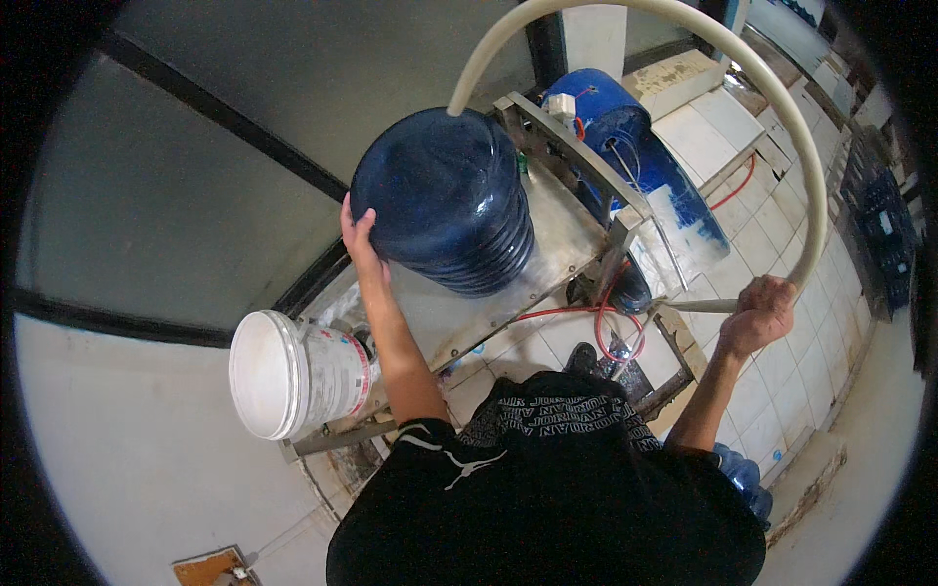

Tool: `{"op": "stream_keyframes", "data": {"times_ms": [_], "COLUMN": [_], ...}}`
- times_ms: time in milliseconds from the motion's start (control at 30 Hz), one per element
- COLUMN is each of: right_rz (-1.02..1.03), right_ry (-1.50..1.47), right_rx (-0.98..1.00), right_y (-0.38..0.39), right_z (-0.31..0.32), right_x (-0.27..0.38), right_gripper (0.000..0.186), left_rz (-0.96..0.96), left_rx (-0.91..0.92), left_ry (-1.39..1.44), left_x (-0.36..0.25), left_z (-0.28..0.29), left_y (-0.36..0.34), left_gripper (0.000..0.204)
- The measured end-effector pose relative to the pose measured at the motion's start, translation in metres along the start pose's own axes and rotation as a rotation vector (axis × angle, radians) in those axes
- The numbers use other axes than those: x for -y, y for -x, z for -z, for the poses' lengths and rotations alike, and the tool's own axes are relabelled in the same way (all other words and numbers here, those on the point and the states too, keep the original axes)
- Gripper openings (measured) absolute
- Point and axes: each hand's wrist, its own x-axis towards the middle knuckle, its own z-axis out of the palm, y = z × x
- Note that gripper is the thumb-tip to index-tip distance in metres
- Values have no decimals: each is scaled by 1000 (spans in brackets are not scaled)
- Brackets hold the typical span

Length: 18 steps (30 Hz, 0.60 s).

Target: The person cleans the exterior of a blue plastic water jug with a soapy sponge and then fills it with water from a hose at a filling station.

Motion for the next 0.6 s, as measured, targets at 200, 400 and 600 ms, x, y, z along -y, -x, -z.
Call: {"op": "stream_keyframes", "data": {"times_ms": [200, 400, 600], "right_rz": [-41, -86, -141], "right_ry": [-39, -13, -85], "right_rx": [175, 239, 323], "right_y": [15, 25, 26], "right_z": [-21, -27, -23], "right_x": [-9, -1, -3], "right_gripper": [39, 41, 43], "left_rz": [-179, -269, 22], "left_rx": [-547, -323, -187], "left_ry": [-404, -297, 186], "left_x": [7, 14, 5], "left_z": [-69, -53, 7], "left_y": [61, 34, -4], "left_gripper": [65, 62, 62]}}
